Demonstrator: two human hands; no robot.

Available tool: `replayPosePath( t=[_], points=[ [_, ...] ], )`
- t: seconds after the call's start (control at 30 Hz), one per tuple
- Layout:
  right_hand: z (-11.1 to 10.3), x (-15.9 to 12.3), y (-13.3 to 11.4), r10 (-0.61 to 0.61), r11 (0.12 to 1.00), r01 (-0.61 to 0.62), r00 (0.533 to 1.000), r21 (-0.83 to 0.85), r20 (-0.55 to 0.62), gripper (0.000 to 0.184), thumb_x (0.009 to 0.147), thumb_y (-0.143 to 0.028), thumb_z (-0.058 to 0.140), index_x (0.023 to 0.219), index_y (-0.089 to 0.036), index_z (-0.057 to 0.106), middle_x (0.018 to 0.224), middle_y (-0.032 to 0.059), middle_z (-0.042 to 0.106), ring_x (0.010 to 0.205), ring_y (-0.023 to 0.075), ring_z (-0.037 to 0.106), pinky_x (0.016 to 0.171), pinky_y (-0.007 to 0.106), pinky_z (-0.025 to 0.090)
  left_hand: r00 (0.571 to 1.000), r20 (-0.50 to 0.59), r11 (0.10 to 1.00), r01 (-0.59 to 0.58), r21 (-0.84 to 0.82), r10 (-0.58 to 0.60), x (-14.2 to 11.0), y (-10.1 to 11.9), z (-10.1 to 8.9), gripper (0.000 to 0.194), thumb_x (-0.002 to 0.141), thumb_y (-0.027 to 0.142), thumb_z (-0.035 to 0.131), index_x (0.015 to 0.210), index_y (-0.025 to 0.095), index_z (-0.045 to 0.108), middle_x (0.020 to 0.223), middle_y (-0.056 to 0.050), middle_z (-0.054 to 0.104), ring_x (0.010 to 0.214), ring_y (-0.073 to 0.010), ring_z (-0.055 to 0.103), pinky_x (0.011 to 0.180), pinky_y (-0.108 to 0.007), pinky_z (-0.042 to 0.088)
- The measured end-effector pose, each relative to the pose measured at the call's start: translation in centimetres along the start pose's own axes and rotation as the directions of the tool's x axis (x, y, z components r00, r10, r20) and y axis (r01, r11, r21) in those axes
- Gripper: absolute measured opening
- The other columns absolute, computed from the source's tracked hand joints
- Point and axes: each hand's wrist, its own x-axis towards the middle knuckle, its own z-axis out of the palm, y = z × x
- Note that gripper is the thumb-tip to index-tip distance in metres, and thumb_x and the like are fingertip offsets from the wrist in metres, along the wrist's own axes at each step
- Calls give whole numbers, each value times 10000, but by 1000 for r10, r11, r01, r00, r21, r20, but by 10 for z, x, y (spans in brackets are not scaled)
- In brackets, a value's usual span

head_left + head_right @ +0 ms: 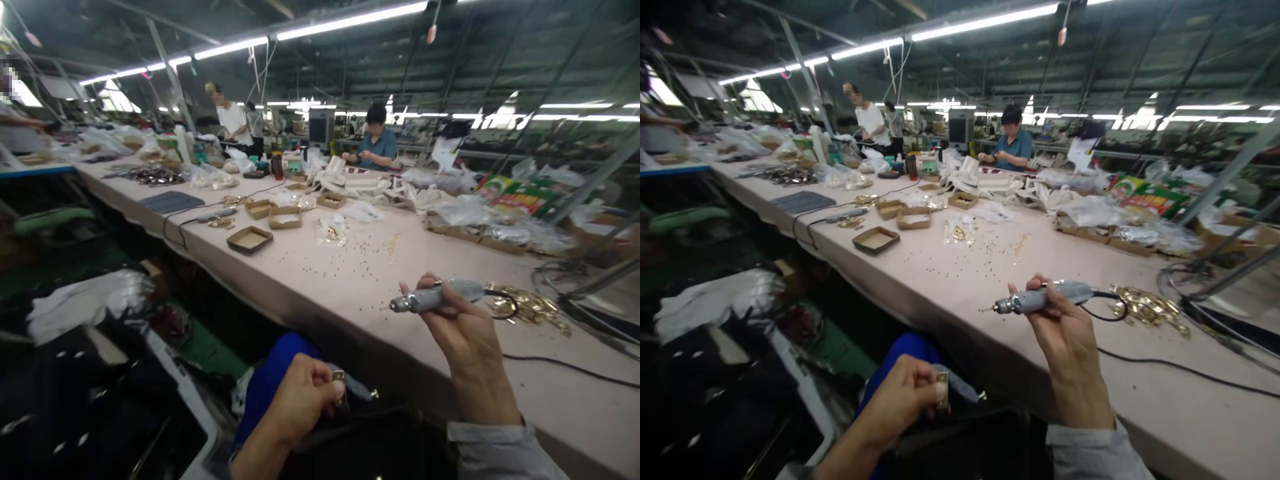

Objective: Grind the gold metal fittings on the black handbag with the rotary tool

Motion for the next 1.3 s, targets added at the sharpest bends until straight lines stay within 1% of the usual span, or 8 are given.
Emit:
replayPosePath(
  t=[0.13, 0.27, 0.5, 0.73, 0.87, 0.97, 1.1, 1.3],
  points=[
    [-23, -60, 32, 107, 994, -108, 992, -7, -66, 298, 824, -75, 726, 1093, -176, 647, 1080, 51, 623, 883, 155, 680, 1112, 619, 522, 999, -13, 988, 32, -148, -34, -4, -9, 9, 344, 570, 441, 807, 556, 131, 660, 518, -51, 634, 438, -108, 475, 451, -239, 343],
    [-35, -86, 47, 123, 991, -127, 988, -42, -94, 332, 829, -116, 738, 1136, -197, 640, 1058, 49, 628, 884, 168, 681, 1099, 621, 539, 998, 42, 998, 43, -46, -41, -40, 19, -5, 333, 630, 450, 777, 618, 129, 687, 503, -33, 625, 359, -76, 402, 354, -209, 232],
    [-3, -117, 37, 180, 983, -179, 983, 26, -45, 399, 805, -131, 766, 1163, -238, 627, 1135, 73, 620, 911, 188, 688, 1113, 598, 546, 978, 86, 980, 181, 87, -188, -103, 62, -44, 331, 645, 460, 741, 639, 136, 675, 505, -54, 648, 326, -83, 430, 328, -191, 304],
    [12, -107, 77, 215, 973, -216, 976, 81, 12, 337, 818, -77, 754, 1105, -183, 614, 1084, 28, 619, 883, 135, 676, 1084, 589, 552, 991, -124, 999, 52, -2, -52, -42, 1, -53, 328, 548, 435, 775, 541, 151, 611, 432, -29, 585, 346, -105, 490, 338, -192, 362],
    [-1, -88, 97, 230, 971, -231, 973, 67, 21, 318, 825, -67, 743, 1100, -166, 617, 1064, 34, 622, 904, 150, 676, 1089, 641, 527, 994, -106, 989, 25, -143, -40, -27, -21, -66, 360, 521, 423, 829, 501, 134, 616, 421, -18, 555, 342, -87, 471, 312, -170, 343],
    [-6, -82, 94, 224, 972, -224, 974, 65, 11, 336, 841, -79, 732, 1141, -163, 607, 1081, 48, 629, 903, 151, 679, 1096, 621, 530, 997, 54, 988, 56, -147, -48, -35, -2, -91, 348, 533, 395, 869, 558, 104, 681, 477, -40, 611, 335, -88, 493, 302, -164, 360],
    [4, -84, 78, 238, 962, -241, 971, 131, 35, 371, 824, -47, 710, 1146, -177, 581, 1099, 56, 624, 885, 138, 679, 1084, 553, 563, 950, 281, 987, 152, -42, -135, -45, 38, -120, 290, 539, 339, 873, 601, 99, 722, 519, -55, 661, 332, -86, 509, 298, -149, 377],
    [18, -76, 56, 182, 966, -192, 981, 173, 70, 336, 847, -56, 683, 1134, -199, 584, 1062, 47, 607, 885, 156, 687, 1086, 621, 542, 900, 336, 956, 227, 184, -278, -37, 52, -124, 246, 488, 310, 851, 560, 124, 708, 489, -43, 646, 343, -112, 534, 287, -153, 392]
  ],
)
